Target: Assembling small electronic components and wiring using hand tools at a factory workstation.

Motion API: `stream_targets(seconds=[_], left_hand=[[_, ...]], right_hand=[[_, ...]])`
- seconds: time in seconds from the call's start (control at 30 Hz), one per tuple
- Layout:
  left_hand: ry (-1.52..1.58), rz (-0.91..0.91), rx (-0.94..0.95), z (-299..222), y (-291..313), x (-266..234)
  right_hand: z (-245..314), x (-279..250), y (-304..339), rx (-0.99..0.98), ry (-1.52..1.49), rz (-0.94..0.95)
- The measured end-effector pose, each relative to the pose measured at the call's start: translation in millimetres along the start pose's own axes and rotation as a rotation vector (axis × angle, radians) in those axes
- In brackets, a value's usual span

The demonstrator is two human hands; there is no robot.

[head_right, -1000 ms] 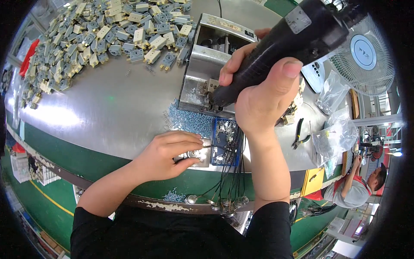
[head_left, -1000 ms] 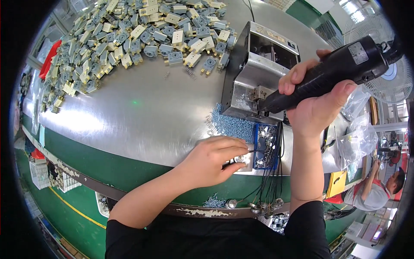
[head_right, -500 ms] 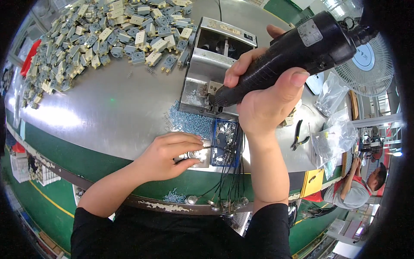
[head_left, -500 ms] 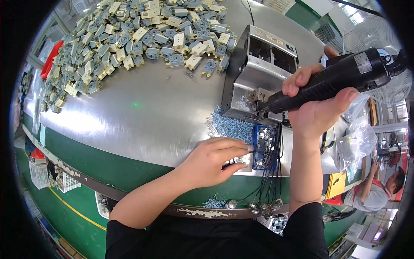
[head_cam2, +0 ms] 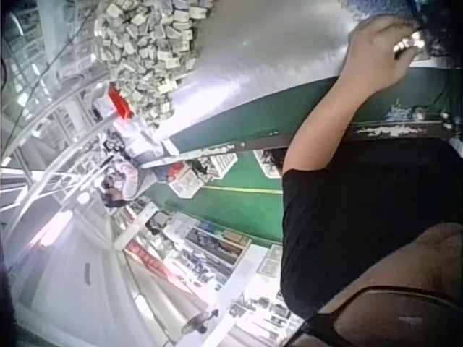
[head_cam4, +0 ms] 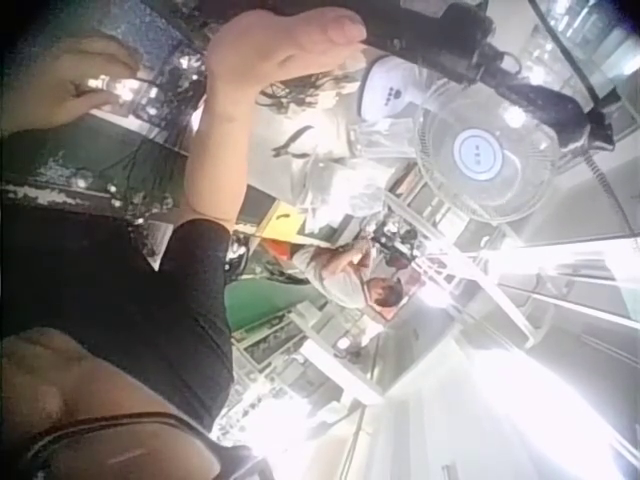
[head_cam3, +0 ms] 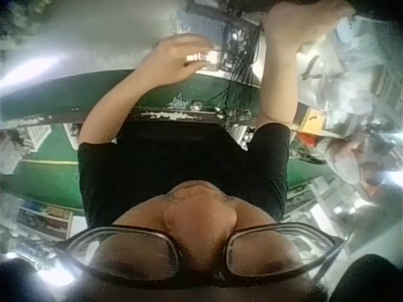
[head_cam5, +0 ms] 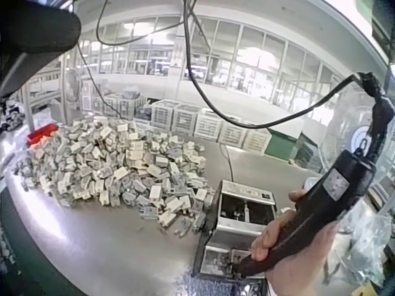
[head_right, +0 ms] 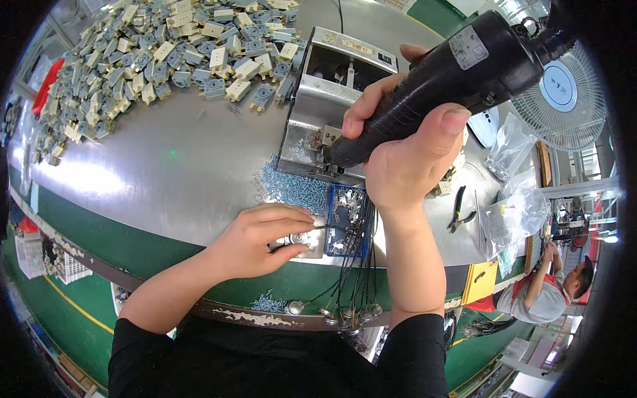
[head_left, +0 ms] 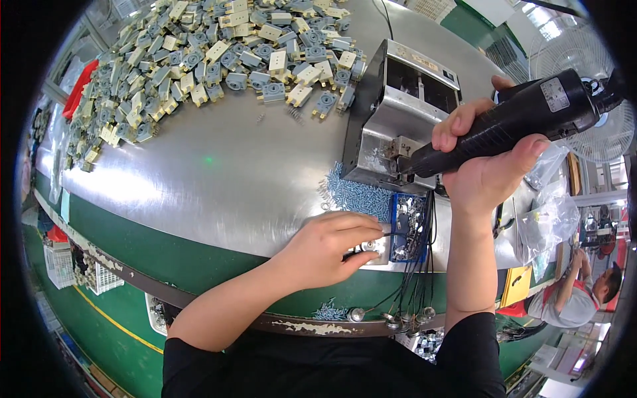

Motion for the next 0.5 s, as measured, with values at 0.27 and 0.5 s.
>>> stream_targets(seconds=[0.27, 0.5], left_hand=[[-0.015, -0.005, 0.017, -1.1, 0.5, 1.4], [-0.013, -0.002, -0.014, -0.7, 3.4, 1.3]], right_hand=[[-0.7, -5.6, 5.6, 0.054, 0.008, 0.051], [4.8, -0.9, 15.4, 0.085, 0.031, 0.081]])
Point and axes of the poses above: each hand's wrist, its own y-axis away from the middle knuckle, its own x-axis out of the palm, z = x × y, the point moved 2 cm from there along -y, towards the middle knuckle, and after that the axes turned 5 degrees about -z, right-handed, at the moved point
